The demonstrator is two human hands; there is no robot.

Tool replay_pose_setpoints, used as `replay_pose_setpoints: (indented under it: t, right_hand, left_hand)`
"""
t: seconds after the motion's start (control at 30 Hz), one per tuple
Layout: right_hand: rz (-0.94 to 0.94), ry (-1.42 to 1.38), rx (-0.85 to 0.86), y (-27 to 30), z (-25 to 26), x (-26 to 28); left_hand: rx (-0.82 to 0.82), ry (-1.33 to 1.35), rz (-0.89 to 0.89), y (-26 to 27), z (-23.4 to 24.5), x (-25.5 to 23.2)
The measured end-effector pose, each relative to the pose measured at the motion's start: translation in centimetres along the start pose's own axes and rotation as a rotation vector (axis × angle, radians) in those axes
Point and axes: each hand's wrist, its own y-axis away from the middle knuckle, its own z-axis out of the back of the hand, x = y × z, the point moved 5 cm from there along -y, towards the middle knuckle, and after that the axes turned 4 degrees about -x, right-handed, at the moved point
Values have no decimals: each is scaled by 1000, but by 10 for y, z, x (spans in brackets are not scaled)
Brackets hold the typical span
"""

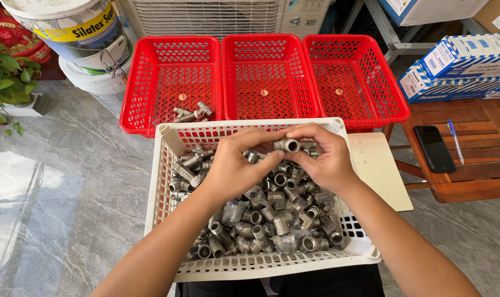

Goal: The person picks individual metal pipe fittings from a white basket, inspects them by turning them over in their hands, and places them into one of three red baskets. The process is repeated continuously throughout the clip.

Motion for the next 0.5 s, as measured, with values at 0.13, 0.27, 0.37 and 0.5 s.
replay_pose_setpoints:
  t: [0.13,0.27,0.37,0.5]
  right_hand:
    - [2,-79,-12,-2,-3,4]
    - [-88,-132,-10,5,0,-14]
    - [-89,-37,-30,2,4,-2]
    - [-66,-7,-59,-1,9,-7]
  left_hand:
    - [-3,167,45,-3,-5,6]
    - [2,453,231,1,-14,30]
    - [42,310,357,3,-18,44]
    - [1,15,338,3,-1,48]
